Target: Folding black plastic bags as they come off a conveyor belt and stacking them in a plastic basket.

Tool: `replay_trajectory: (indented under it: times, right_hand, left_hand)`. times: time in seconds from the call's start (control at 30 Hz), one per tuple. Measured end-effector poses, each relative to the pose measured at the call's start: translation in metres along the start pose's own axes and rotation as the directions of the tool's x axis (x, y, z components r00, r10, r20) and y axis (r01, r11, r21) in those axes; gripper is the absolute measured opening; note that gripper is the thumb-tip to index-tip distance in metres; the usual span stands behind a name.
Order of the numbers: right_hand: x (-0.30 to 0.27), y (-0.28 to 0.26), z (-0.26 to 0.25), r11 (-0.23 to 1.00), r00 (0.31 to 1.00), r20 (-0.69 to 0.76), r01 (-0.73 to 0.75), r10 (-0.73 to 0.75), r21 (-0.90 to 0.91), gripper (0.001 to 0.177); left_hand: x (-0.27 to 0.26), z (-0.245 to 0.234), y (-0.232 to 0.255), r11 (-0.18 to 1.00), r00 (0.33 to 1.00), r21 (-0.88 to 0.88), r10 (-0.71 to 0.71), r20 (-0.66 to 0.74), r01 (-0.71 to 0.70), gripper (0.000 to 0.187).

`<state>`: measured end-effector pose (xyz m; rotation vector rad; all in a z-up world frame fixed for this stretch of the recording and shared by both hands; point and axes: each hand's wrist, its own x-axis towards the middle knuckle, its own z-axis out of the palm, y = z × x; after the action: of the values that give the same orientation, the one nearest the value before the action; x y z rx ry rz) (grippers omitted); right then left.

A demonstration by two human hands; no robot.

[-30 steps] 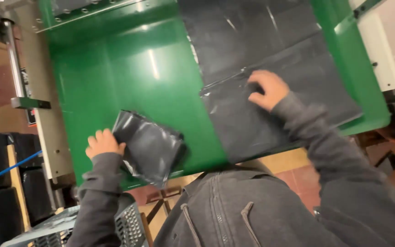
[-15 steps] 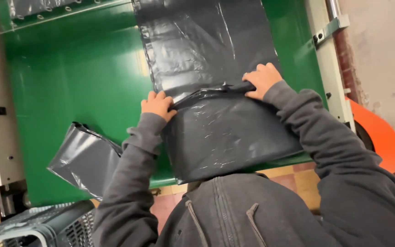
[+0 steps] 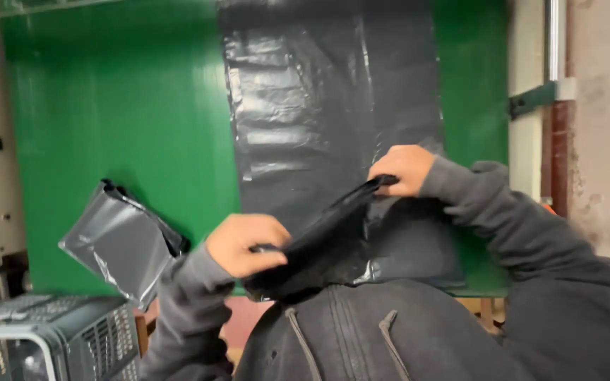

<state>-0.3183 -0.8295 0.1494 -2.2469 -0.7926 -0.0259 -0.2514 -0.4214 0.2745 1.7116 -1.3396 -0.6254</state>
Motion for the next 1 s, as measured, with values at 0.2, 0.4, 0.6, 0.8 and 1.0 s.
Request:
replay_trajectory:
  times: [0.2, 0.4, 0.6, 0.8, 1.0]
  right_hand:
    - [0.085, 0.005, -0.119, 0.939, 0.939, 0.136, -0.289, 0.316, -0.185, 0.029]
    - [0.158, 0.154, -0.137, 0.829, 0.940, -0.097, -0.335, 0.327, -0.448, 0.043]
    - [0.203, 0.208, -0.103, 0.774, 0.927, -0.145, -0.369, 0.345, -0.514, 0.029]
    - [0.195, 0.208, -0.086, 0.686, 0.961, -0.143, -0.270, 0.237, -0.675, 0.018]
    - [0.212, 0.184, -0.080, 0.718, 0.975, -0.172, -0.220, 0.141, -0.660, 0.017]
  left_hand:
    - [-0.045, 0.027, -0.143, 0.335, 0.798, -0.937, -0.538, -0.273, -0.094, 0.109]
    - [-0.070, 0.061, -0.139, 0.123, 0.726, -0.990, -0.687, -0.034, 0.070, 0.089]
    - [-0.067, 0.091, -0.074, 0.546, 0.328, -0.405, -0.806, -0.492, 0.734, 0.027]
    - [-0.077, 0.114, -0.065, 0.406, 0.301, -0.001, -0.680, -0.668, 0.914, 0.029]
    - [-0.089, 0.115, -0.086, 0.392, 0.277, -0.062, -0.746, -0.606, 0.918, 0.038]
